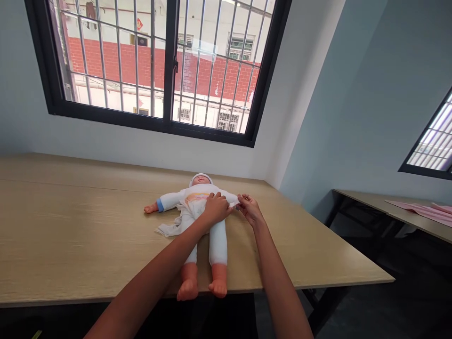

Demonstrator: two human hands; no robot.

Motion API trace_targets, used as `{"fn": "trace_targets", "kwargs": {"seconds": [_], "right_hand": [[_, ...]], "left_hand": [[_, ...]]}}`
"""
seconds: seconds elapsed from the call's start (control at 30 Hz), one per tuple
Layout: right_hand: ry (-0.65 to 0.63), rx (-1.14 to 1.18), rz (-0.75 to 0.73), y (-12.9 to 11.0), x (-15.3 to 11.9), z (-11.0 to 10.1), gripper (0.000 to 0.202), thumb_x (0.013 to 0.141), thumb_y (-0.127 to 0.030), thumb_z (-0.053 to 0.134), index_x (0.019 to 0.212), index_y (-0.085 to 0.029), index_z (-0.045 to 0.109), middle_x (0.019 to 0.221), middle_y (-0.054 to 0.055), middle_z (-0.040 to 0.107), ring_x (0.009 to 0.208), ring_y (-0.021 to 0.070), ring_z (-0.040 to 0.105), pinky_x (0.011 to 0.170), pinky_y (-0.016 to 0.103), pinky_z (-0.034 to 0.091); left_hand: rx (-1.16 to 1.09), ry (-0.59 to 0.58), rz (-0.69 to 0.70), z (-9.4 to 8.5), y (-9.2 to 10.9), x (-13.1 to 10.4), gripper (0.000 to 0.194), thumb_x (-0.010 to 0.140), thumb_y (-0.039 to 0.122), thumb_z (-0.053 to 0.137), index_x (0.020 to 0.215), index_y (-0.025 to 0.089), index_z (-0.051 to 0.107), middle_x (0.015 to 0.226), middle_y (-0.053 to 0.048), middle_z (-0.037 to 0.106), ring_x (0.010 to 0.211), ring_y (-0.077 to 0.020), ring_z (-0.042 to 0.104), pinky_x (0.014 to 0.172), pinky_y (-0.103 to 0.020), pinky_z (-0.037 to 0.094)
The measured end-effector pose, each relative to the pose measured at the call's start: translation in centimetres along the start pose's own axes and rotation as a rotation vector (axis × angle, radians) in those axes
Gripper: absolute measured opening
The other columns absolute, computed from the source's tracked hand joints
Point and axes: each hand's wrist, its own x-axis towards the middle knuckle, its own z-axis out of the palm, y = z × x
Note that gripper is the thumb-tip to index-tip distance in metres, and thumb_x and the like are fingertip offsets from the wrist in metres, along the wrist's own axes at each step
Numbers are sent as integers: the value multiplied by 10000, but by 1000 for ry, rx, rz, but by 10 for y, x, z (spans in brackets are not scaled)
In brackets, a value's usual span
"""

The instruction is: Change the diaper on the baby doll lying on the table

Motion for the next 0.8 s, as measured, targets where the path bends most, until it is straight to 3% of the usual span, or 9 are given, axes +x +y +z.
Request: {"fn": "trace_targets", "kwargs": {"seconds": [0.33,0.57,0.8], "right_hand": [[5,4,-28,2,-2,3,208,950,-306,620,1081,-145,620,976,31,653,764,123,636,654,275,572],[-3,-8,-52,3,-3,6,227,951,-315,619,1104,-147,618,1014,41,656,804,136,645,688,296,578],[-62,-83,-95,7,0,22,212,945,-301,628,1085,-142,621,997,35,655,792,132,643,683,291,577]], "left_hand": [[66,41,76,-3,17,-17,279,966,356,588,1158,158,629,1194,-93,643,1079,-228,627,963,-467,522],[94,-5,152,-6,18,-26,281,970,385,576,1125,160,641,1171,-89,656,1080,-223,629,973,-462,516],[168,-42,140,5,30,-25,235,980,359,563,1108,184,655,1200,-91,652,1084,-212,625,984,-447,516]]}}
